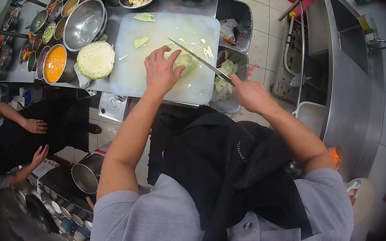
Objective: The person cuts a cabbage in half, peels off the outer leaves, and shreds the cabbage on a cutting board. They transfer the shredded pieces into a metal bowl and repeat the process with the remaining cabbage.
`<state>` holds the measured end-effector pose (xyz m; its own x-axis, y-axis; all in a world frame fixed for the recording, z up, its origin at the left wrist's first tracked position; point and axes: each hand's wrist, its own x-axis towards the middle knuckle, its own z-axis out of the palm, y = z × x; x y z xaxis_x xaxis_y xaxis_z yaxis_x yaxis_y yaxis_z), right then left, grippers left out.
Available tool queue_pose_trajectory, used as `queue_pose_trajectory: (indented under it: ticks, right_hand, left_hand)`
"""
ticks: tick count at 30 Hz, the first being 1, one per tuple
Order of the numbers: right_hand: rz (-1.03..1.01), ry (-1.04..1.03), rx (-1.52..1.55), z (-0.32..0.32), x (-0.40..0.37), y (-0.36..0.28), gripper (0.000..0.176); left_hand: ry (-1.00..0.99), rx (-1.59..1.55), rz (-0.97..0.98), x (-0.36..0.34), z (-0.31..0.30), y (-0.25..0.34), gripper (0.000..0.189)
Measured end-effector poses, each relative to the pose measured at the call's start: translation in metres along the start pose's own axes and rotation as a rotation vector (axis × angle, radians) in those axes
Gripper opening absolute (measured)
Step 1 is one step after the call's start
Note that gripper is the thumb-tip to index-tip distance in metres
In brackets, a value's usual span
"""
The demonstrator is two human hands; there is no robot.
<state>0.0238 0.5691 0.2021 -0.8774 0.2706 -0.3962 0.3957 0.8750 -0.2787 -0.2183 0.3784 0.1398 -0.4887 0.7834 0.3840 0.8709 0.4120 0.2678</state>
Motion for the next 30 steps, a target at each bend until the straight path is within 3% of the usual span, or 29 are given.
queue_pose_trajectory:
  ticks: [4, 9, 14, 21, 30]
  right_hand:
    - [-0.031, -0.010, -0.043, -0.007, 0.003, -0.008, 0.028]
    - [-0.032, -0.037, -0.056, -0.015, 0.005, -0.014, 0.027]
    - [-0.054, -0.023, -0.016, 0.030, 0.031, 0.003, 0.025]
    - [-0.033, -0.092, -0.020, -0.017, 0.028, -0.013, 0.024]
    - [0.001, -0.138, 0.019, -0.029, 0.008, -0.029, 0.025]
  left_hand:
    - [-0.133, -0.079, 0.090, 0.001, 0.018, -0.012, 0.042]
    - [-0.017, -0.177, 0.030, -0.004, 0.033, -0.010, 0.038]
    - [0.005, -0.176, 0.026, -0.008, 0.040, -0.012, 0.039]
    - [0.097, -0.167, -0.030, -0.008, 0.046, -0.009, 0.039]
    - [0.123, -0.136, -0.085, -0.008, 0.049, -0.003, 0.038]
